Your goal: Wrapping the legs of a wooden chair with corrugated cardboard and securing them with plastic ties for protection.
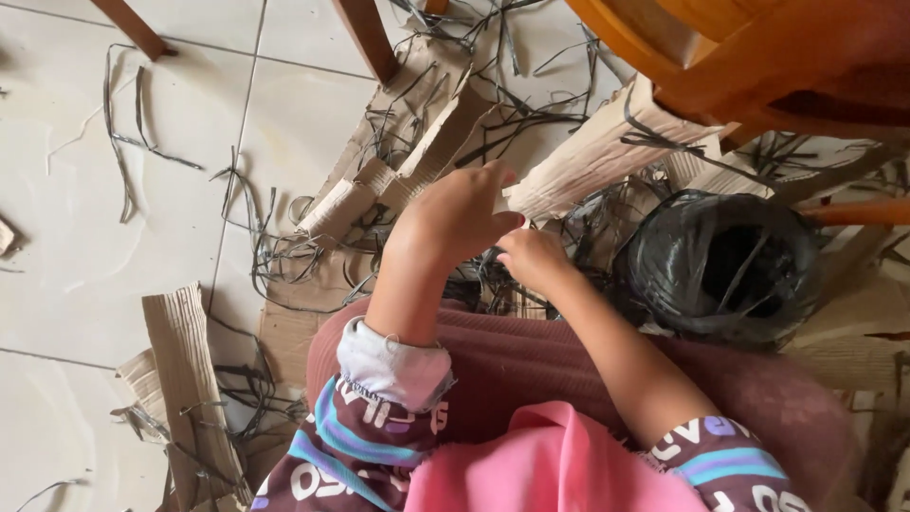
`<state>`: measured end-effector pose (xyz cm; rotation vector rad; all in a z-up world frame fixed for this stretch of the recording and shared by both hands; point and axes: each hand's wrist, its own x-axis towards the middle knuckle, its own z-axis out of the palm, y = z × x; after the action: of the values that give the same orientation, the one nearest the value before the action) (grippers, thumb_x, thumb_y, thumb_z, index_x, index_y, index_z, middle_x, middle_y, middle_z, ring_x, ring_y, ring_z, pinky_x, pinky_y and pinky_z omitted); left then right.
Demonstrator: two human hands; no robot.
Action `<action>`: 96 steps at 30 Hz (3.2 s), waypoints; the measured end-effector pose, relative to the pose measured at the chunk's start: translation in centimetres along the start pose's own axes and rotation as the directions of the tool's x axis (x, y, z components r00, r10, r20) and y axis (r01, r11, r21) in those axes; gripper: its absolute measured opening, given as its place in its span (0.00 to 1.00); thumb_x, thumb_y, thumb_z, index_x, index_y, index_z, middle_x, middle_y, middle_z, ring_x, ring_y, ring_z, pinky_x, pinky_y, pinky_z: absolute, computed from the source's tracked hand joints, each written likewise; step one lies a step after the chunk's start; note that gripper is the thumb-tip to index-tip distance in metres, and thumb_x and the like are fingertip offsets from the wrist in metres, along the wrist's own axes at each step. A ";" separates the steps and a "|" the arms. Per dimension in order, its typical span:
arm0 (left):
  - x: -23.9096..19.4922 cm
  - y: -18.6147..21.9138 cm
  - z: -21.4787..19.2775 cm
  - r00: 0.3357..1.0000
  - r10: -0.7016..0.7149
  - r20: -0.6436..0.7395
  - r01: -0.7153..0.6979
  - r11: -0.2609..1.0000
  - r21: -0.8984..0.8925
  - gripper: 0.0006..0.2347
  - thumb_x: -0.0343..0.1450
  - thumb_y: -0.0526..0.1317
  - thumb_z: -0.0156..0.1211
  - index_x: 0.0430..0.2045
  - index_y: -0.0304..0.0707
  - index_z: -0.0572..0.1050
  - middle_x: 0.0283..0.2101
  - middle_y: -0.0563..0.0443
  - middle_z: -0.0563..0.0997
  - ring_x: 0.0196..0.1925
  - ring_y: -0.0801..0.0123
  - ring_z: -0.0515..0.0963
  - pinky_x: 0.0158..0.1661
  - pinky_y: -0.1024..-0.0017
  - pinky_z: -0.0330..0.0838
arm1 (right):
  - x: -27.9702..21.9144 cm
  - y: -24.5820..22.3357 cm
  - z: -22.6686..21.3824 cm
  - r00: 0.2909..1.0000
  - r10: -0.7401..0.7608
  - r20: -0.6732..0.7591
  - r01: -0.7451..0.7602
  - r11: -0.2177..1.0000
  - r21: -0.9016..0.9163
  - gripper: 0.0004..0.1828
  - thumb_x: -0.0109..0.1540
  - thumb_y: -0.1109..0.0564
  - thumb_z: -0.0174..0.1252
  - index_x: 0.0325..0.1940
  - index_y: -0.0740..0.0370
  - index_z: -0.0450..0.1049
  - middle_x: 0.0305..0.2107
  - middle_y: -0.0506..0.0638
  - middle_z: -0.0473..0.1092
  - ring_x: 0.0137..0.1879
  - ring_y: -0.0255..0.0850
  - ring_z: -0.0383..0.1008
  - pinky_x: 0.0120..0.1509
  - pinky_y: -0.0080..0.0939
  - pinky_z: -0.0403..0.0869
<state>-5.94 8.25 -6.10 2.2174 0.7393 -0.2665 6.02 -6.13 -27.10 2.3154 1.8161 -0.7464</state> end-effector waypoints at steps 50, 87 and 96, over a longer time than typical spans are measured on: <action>5.2 2.2 2.3 0.901 0.372 -0.224 -0.406 0.540 -0.737 0.24 0.71 0.31 0.49 0.66 0.37 0.65 0.63 0.37 0.74 0.69 0.54 0.69 0.69 0.51 0.56 | -11.4 10.3 -16.0 0.472 0.424 -0.773 -0.009 0.879 0.477 0.09 0.65 0.56 0.66 0.50 0.48 0.84 0.33 0.52 0.79 0.44 0.50 0.80 0.47 0.49 0.78; 0.8 5.8 3.1 0.584 0.623 -0.520 -0.745 0.665 -0.041 0.03 0.74 0.36 0.60 0.34 0.39 0.80 0.43 0.52 0.81 0.46 0.57 0.83 0.49 0.62 0.74 | -17.9 -0.3 -23.9 0.961 0.106 -0.255 -0.054 0.978 0.201 0.13 0.62 0.63 0.48 0.33 0.58 0.79 0.25 0.58 0.77 0.37 0.59 0.79 0.40 0.59 0.78; 0.4 6.6 3.1 0.545 0.678 -0.493 -0.831 0.515 -0.212 0.12 0.67 0.21 0.54 0.38 0.31 0.82 0.42 0.39 0.84 0.47 0.43 0.84 0.49 0.53 0.77 | -17.8 -0.8 -23.1 0.894 -0.034 -0.446 0.114 0.981 0.154 0.08 0.66 0.60 0.52 0.33 0.55 0.74 0.24 0.51 0.74 0.36 0.53 0.79 0.34 0.50 0.76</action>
<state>-1.60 2.63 -4.36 1.9388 -0.1145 0.7164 9.49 -13.00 1.07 2.7228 2.1008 -0.4217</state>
